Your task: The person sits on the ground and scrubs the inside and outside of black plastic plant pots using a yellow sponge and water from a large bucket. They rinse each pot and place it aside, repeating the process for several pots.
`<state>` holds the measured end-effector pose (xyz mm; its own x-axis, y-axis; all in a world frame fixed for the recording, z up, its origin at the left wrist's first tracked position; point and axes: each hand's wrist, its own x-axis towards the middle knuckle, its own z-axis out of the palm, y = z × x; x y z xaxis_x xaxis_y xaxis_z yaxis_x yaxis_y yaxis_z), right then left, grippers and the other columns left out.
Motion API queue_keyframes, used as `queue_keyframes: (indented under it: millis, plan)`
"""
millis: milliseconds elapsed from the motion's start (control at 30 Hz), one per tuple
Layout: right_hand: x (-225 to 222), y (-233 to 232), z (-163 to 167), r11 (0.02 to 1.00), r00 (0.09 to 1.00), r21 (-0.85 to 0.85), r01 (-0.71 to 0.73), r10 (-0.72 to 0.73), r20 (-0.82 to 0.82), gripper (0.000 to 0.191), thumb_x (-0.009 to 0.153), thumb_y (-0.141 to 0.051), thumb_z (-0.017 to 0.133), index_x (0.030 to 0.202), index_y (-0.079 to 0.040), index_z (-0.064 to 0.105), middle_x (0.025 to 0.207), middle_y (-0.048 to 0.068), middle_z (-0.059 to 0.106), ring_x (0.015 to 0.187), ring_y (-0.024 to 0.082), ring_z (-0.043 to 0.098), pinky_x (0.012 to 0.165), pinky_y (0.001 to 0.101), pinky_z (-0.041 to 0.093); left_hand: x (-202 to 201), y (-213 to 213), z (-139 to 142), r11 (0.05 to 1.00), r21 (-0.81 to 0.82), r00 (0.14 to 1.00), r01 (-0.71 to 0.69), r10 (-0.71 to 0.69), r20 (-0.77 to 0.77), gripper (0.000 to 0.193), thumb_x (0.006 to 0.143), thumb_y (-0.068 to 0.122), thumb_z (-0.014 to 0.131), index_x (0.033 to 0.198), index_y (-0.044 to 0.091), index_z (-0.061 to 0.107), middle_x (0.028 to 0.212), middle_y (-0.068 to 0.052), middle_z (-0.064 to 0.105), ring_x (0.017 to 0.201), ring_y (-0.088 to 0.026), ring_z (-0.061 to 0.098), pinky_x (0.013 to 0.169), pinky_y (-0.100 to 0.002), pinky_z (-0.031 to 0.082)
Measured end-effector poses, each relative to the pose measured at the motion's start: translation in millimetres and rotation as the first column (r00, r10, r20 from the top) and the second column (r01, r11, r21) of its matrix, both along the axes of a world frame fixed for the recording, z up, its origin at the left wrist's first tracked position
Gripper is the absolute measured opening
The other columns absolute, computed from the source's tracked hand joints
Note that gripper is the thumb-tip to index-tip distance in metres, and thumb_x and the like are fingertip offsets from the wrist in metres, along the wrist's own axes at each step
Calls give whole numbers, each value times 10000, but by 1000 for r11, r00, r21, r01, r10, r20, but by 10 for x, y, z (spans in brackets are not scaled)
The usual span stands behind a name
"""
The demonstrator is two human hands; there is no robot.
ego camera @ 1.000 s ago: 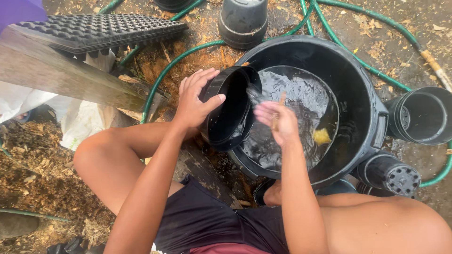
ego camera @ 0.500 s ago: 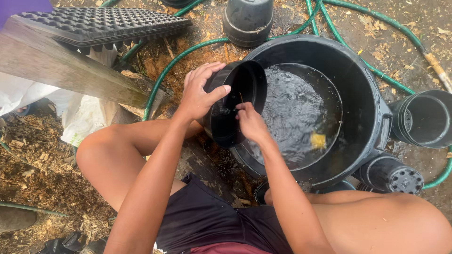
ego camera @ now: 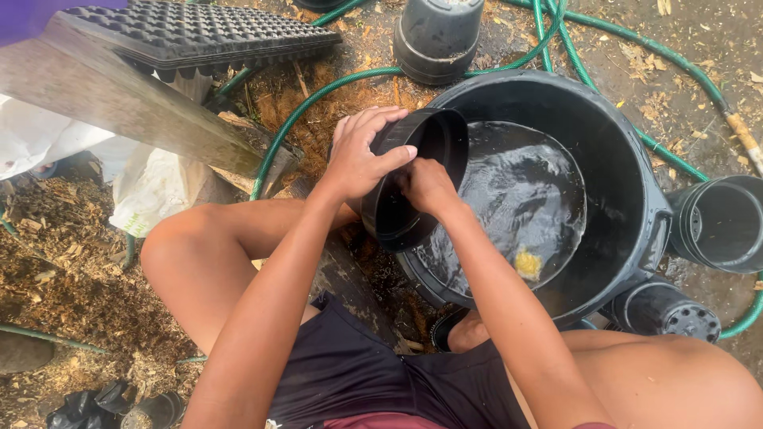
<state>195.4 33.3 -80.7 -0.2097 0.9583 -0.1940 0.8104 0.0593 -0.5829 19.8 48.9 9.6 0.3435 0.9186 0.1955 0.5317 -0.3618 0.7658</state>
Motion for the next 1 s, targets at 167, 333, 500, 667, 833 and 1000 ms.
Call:
queue_keyframes:
  millis: [167, 333, 500, 667, 833, 1000]
  plan:
    - [-73, -24, 15, 968, 976, -193, -164, 187, 112, 197, 931, -256, 650, 956, -119, 790, 958, 170, 741, 929, 381, 696, 849, 492, 540, -9, 1, 13, 1000, -5, 1000, 11, -11, -5, 638, 833, 488, 737, 1369, 151, 654, 1447, -70, 604, 1407, -269, 465, 1192, -433, 217]
    - [-19, 49, -146, 997, 998, -63, -54, 56, 34, 177, 887, -182, 648, 952, -81, 779, 917, 206, 732, 884, 408, 694, 799, 508, 544, -36, -12, 28, 1000, -3, 1000, 22, -22, 13, 641, 838, 487, 726, 1378, 152, 649, 1468, -64, 598, 1423, -263, 461, 1208, -425, 224]
    - [-37, 149, -324, 972, 990, 195, 129, -137, 27, 216, 892, -182, 667, 846, 17, 738, 861, 259, 717, 833, 442, 692, 765, 525, 545, -59, -7, 28, 1000, 1, 1000, 27, -27, 15, 643, 841, 479, 719, 1385, 145, 643, 1470, -80, 590, 1429, -277, 433, 1210, -437, 208]
    - [-90, 138, -264, 994, 995, -64, 87, -90, -42, 313, 943, -248, 664, 780, 8, 741, 758, 204, 731, 765, 370, 715, 739, 471, 549, -104, 11, 0, 999, -31, 999, 5, -4, 38, 643, 845, 472, 701, 1398, 151, 633, 1459, -68, 600, 1409, -280, 452, 1208, -429, 224]
    - [-71, 138, -132, 924, 886, -290, 251, -340, -316, 213, 940, -165, 636, 821, -6, 715, 678, 103, 715, 606, 204, 700, 601, 359, 558, -142, 7, -19, 1000, -21, 998, 3, -2, 59, 634, 856, 468, 697, 1399, 149, 628, 1459, -59, 603, 1407, -267, 471, 1210, -429, 225]
    - [-135, 112, -149, 899, 881, -312, 306, -392, -266, 238, 951, -125, 587, 815, 11, 725, 667, 89, 718, 590, 179, 705, 608, 337, 554, -115, -3, -16, 1000, 13, 999, 14, -15, 43, 631, 861, 464, 707, 1400, 146, 626, 1462, -64, 597, 1413, -261, 467, 1208, -435, 219]
